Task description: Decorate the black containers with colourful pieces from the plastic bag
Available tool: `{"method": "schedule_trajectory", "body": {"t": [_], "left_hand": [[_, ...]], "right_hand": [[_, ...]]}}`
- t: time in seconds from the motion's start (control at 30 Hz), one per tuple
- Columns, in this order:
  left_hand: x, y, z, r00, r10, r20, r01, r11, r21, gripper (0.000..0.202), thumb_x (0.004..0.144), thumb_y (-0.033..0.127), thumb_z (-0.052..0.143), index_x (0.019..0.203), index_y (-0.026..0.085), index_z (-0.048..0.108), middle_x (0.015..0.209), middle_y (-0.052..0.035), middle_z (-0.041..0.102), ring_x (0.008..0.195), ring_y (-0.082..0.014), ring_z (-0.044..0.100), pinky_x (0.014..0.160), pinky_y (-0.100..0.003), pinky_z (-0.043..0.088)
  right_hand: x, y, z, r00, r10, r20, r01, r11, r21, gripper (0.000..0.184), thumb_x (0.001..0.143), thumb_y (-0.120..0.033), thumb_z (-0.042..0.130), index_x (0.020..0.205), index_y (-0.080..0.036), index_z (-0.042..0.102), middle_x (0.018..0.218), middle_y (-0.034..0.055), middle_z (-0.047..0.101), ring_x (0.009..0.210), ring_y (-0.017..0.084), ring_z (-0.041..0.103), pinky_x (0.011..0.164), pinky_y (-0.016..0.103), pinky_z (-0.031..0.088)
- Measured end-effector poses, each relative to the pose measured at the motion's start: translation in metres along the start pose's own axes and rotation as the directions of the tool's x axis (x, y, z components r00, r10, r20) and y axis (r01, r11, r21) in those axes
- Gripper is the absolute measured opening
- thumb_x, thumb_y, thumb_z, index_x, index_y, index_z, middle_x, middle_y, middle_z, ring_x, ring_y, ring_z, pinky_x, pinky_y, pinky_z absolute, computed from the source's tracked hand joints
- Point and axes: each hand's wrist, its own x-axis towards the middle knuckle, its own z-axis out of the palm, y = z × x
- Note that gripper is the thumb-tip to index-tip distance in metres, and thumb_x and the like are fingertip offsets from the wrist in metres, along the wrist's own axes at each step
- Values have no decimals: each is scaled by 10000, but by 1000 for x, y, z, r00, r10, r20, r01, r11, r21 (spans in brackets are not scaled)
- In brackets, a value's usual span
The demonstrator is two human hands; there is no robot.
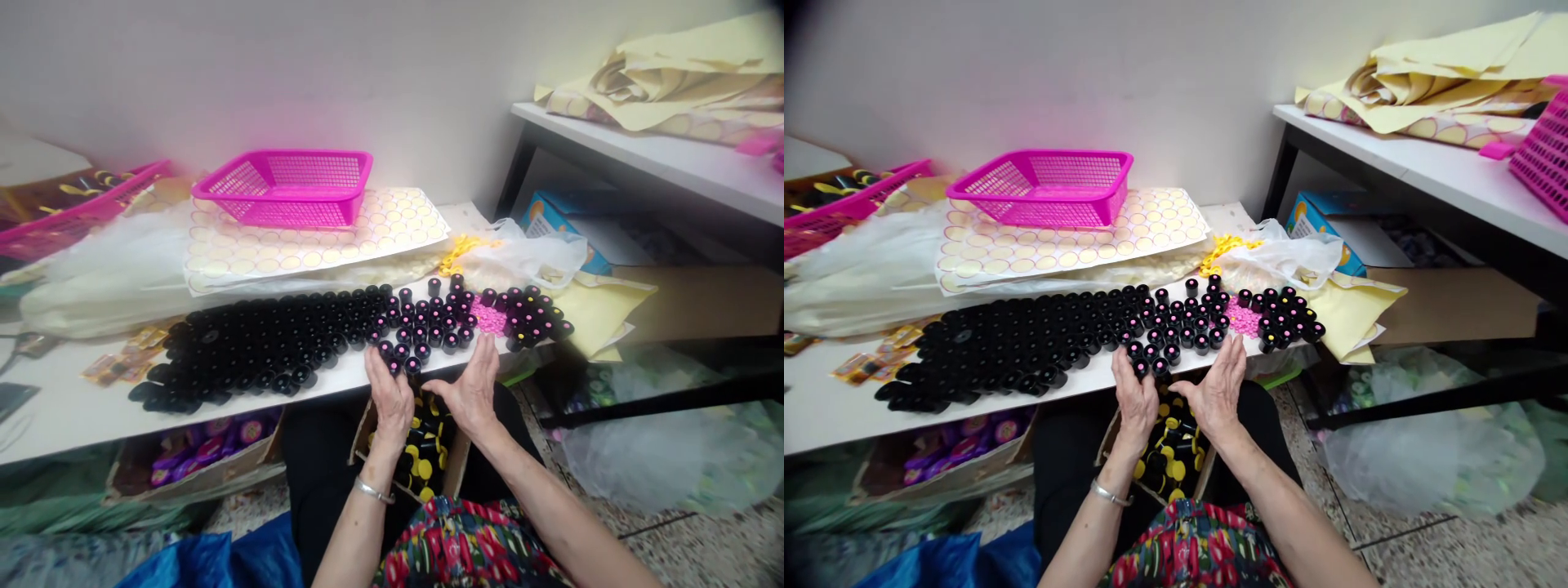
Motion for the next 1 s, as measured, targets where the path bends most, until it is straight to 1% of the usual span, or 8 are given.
{"method": "schedule_trajectory", "body": {"t": [0.1,0.3,0.37,0.53,0.63,0.83,0.9,1.0], "left_hand": [[3,6,-6,997,-80,-6,79,996,-40,653,748,209,541,1349,132,297,1410,-187,302,1339,-284,272,1113,-461,225],[17,13,-1,971,-234,40,236,969,-71,676,727,245,541,1330,48,304,1415,-226,275,1340,-306,253,1126,-453,196],[21,14,3,969,-241,54,245,967,-68,655,735,237,522,1325,51,307,1421,-225,264,1350,-307,233,1131,-456,181],[29,21,14,968,-244,59,248,964,-90,609,745,230,522,1312,133,322,1415,-176,276,1349,-303,234,1126,-475,182],[34,25,20,968,-240,74,246,965,-85,597,755,226,513,1309,123,317,1409,-185,274,1345,-296,237,1127,-464,182],[41,27,31,971,-222,85,229,969,-92,556,804,301,503,1304,138,324,1405,-186,285,1346,-285,235,1117,-468,198],[42,29,31,972,-217,93,224,972,-68,579,810,351,509,1306,116,327,1405,-201,284,1344,-288,235,1117,-460,200],[36,29,22,979,-192,70,195,980,-47,600,812,412,515,1301,107,347,1400,-203,301,1333,-287,257,1110,-451,217]], "right_hand": [[5,-2,7,997,-73,-8,73,996,-46,1298,541,-612,725,1418,-36,-38,1443,327,103,1352,421,52,1025,590,207],[18,1,21,996,-80,34,82,994,-66,1366,496,-670,708,1421,-25,-64,1445,345,64,1357,430,36,1012,619,194],[22,3,24,994,-95,60,99,993,-62,1361,501,-668,704,1422,-33,-72,1450,338,61,1362,420,37,1015,614,194],[35,5,29,990,-89,106,96,993,-63,1299,544,-659,678,1428,-57,-60,1464,318,45,1368,408,32,1015,620,180],[43,6,31,988,-73,139,84,994,-75,1242,581,-650,655,1430,-63,-37,1470,306,45,1369,404,21,1016,628,162],[57,6,42,991,-58,120,71,991,-110,1177,617,-615,645,1427,-42,10,1468,312,50,1366,407,-7,1001,644,169],[58,6,40,990,-79,114,93,988,-121,1161,628,-609,640,1427,-47,12,1470,308,49,1367,405,-20,1000,651,165],[46,10,22,984,-153,90,163,981,-109,1100,659,-582,636,1423,-61,40,1475,293,68,1374,392,-16,1017,638,166]]}}
